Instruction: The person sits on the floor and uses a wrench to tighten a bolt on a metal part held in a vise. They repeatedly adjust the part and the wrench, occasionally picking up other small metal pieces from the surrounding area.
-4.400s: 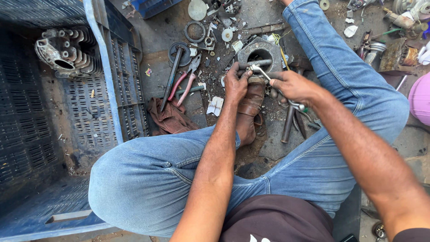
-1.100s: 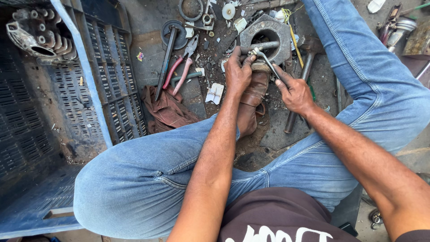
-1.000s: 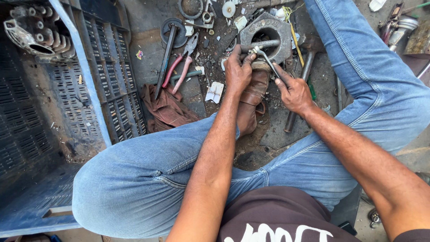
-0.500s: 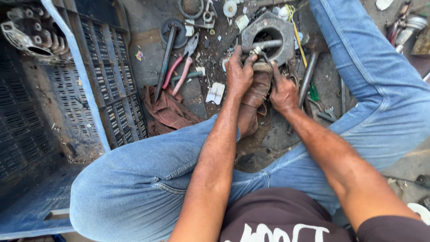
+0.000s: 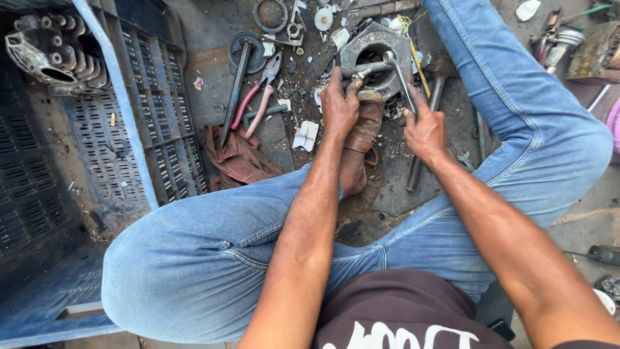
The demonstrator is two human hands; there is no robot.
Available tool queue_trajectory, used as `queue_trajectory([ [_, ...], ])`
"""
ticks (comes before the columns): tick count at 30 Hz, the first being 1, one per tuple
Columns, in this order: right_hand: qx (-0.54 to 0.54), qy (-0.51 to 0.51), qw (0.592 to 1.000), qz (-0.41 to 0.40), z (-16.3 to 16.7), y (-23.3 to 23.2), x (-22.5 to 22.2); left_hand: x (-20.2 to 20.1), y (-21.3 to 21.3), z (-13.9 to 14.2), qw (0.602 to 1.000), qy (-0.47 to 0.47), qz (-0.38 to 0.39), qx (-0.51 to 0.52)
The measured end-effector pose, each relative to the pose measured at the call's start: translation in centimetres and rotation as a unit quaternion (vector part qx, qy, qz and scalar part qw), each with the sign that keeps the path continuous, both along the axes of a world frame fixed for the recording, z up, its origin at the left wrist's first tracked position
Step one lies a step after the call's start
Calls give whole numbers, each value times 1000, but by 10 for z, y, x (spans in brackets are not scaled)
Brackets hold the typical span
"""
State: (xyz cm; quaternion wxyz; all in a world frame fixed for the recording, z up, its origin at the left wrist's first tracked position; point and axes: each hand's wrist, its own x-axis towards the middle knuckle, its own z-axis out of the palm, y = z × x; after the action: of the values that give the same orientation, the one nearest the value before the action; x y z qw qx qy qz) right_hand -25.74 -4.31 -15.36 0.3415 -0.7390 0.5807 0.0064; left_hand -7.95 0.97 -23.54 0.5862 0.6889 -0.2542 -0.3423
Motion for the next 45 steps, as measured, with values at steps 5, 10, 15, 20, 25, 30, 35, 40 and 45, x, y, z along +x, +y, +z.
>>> queue_trajectory([
  [5,6,203,970,134,61,-23,12,-2,-2,-6,1000,-14,9,-5],
  [10,-13,287,930,229,106,-46,40,-2,0,-3,1000,-20,20,-14],
  [15,1,315,888,334,117,-70,74,-1,-1,0,1000,-12,20,1],
  [20,30,415,827,377,119,-93,120,-1,-1,0,1000,1,17,15],
  [25,-22,500,732,463,132,-104,173,-3,-3,-7,999,9,20,46],
  [30,-88,516,684,508,142,-101,216,-5,-6,-11,998,36,12,42],
  [35,-107,543,635,540,141,-96,247,-4,-3,-9,999,24,25,24],
  [40,-140,551,627,532,141,-86,229,-6,-3,-8,998,31,34,36],
  [45,-216,441,688,535,144,-75,170,-6,-3,-7,999,24,31,25],
])
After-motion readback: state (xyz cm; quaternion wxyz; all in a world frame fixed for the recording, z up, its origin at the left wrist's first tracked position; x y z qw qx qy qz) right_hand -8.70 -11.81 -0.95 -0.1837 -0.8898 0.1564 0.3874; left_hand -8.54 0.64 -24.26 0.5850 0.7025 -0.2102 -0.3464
